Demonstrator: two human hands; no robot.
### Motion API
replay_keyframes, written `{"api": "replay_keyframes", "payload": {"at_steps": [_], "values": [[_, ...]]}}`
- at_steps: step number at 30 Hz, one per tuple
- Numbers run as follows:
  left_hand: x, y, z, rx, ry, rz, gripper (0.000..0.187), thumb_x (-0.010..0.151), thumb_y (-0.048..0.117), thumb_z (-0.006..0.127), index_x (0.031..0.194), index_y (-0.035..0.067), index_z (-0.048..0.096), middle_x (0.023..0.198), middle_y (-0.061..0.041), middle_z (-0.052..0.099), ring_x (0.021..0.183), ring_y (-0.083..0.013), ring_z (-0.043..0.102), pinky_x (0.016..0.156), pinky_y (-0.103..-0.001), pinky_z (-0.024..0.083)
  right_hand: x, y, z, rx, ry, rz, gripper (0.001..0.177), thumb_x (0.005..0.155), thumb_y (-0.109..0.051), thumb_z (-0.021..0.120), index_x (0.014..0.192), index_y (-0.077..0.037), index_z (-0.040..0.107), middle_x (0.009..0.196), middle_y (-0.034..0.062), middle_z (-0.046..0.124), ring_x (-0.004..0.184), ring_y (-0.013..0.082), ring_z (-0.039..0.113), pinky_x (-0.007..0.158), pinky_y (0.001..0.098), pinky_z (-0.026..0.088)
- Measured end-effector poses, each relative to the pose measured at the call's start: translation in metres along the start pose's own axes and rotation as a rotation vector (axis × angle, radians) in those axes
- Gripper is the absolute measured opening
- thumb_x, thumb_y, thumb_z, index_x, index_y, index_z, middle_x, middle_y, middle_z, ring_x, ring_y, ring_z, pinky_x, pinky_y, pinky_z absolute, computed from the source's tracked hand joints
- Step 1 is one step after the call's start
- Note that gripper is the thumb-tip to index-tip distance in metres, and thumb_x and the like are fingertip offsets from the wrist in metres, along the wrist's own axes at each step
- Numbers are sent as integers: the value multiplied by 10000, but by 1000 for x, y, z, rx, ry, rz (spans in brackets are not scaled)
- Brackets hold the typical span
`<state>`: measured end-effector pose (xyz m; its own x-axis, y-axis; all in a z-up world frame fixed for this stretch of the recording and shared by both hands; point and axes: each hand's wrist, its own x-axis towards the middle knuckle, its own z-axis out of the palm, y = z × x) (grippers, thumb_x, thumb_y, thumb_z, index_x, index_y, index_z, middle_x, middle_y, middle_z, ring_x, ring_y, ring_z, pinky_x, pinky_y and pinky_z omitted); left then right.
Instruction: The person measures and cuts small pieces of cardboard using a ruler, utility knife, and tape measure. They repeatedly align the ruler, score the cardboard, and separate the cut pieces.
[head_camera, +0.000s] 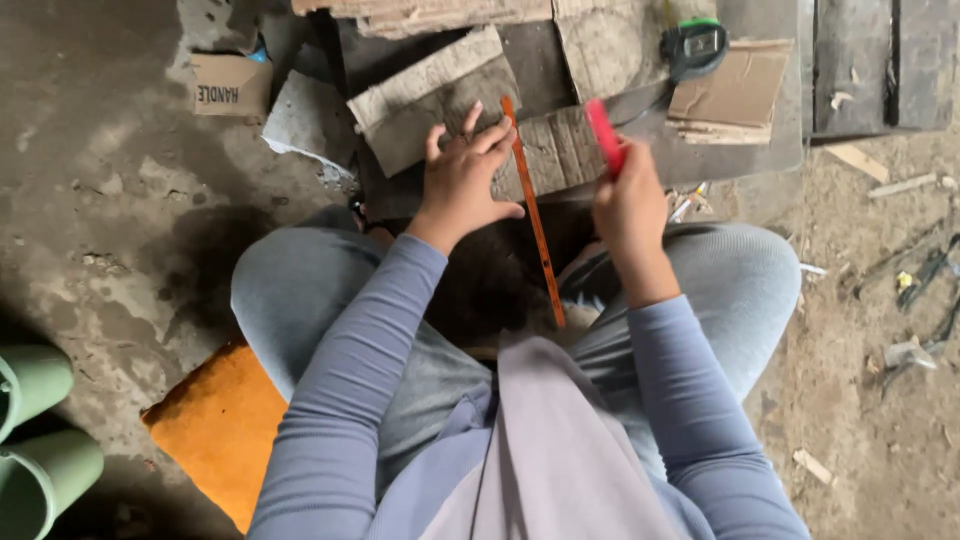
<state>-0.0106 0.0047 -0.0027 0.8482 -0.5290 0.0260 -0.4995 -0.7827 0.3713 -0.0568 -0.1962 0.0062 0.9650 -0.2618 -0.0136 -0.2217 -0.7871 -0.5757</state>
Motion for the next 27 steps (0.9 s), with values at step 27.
{"api": "replay_keyframes", "payload": {"at_steps": [27], "values": [[9,13,-14,-29,-106,-112,867,460,404,809,1192,78,480,1282,-8,426,1262,-275,210,969,-531,138,23,2,33,490,81,-189,97,758,-21,585,672,-15,540,698,132,507,687,270,526,692,326,400]]}}
